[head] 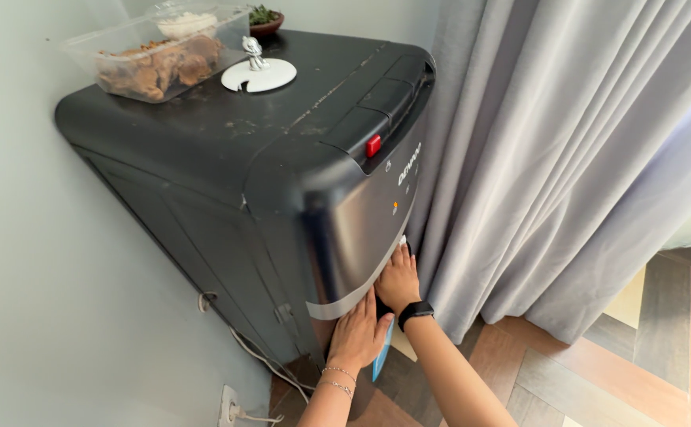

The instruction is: The person wipes the exterior surfaces of a black water dispenser using a white cloth. They clean the top, sides, front panel, and drip tray area in sequence.

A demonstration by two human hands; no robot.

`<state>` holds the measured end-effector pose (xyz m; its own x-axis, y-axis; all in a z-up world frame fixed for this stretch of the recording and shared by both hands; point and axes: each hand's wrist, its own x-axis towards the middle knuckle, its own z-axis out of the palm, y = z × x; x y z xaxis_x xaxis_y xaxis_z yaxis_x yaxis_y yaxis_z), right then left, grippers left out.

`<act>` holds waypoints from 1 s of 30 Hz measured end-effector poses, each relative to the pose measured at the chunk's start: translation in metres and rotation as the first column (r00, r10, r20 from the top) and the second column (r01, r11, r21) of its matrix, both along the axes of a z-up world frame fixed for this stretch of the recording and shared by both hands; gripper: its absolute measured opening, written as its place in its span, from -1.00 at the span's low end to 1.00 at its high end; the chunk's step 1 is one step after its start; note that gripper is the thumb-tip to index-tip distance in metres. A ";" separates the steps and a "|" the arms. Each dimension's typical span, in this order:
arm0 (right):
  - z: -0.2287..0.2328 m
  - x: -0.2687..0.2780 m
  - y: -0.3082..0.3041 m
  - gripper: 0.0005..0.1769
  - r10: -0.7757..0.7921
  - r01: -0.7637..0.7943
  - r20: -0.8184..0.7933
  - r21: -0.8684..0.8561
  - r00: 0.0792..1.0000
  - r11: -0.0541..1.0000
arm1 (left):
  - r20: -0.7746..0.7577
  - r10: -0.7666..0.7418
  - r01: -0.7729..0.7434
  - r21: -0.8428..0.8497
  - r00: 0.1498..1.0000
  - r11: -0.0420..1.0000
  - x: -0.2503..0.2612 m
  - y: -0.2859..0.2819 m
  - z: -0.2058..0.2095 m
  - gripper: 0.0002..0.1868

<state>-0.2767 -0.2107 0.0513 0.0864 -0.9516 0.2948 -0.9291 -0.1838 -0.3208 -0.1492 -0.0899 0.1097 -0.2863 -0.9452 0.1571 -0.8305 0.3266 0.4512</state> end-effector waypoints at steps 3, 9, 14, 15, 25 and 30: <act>-0.015 -0.001 0.013 -0.29 0.011 -0.011 0.001 -0.069 1.000 0.998 | 0.029 0.000 0.001 -0.015 1.000 1.000 -0.001 -0.002 0.001 -0.16; -0.016 -0.003 0.003 -0.31 0.003 -0.004 -0.018 -0.064 1.000 0.998 | 0.050 0.007 -0.004 -0.063 0.999 0.998 -0.004 -0.004 -0.002 -0.15; 0.007 -0.006 -0.022 -0.27 0.022 -0.022 0.001 -0.006 1.000 1.000 | 0.103 0.019 -0.017 -0.021 0.994 1.000 -0.005 -0.006 -0.006 -0.17; 0.006 -0.007 -0.020 -0.28 0.028 -0.028 0.002 -0.012 1.000 1.000 | 0.125 0.017 -0.015 -0.017 0.992 1.000 -0.006 -0.007 -0.007 -0.18; -0.007 -0.007 -0.020 -0.28 0.017 -0.016 0.008 -0.056 1.000 0.998 | 0.137 0.011 -0.008 -0.019 0.991 1.000 -0.006 -0.008 -0.004 -0.17; 0.001 -0.010 -0.040 -0.28 0.027 -0.028 -0.018 -0.030 0.999 0.999 | 0.141 0.000 -0.007 0.048 0.990 0.999 -0.005 -0.010 -0.010 -0.18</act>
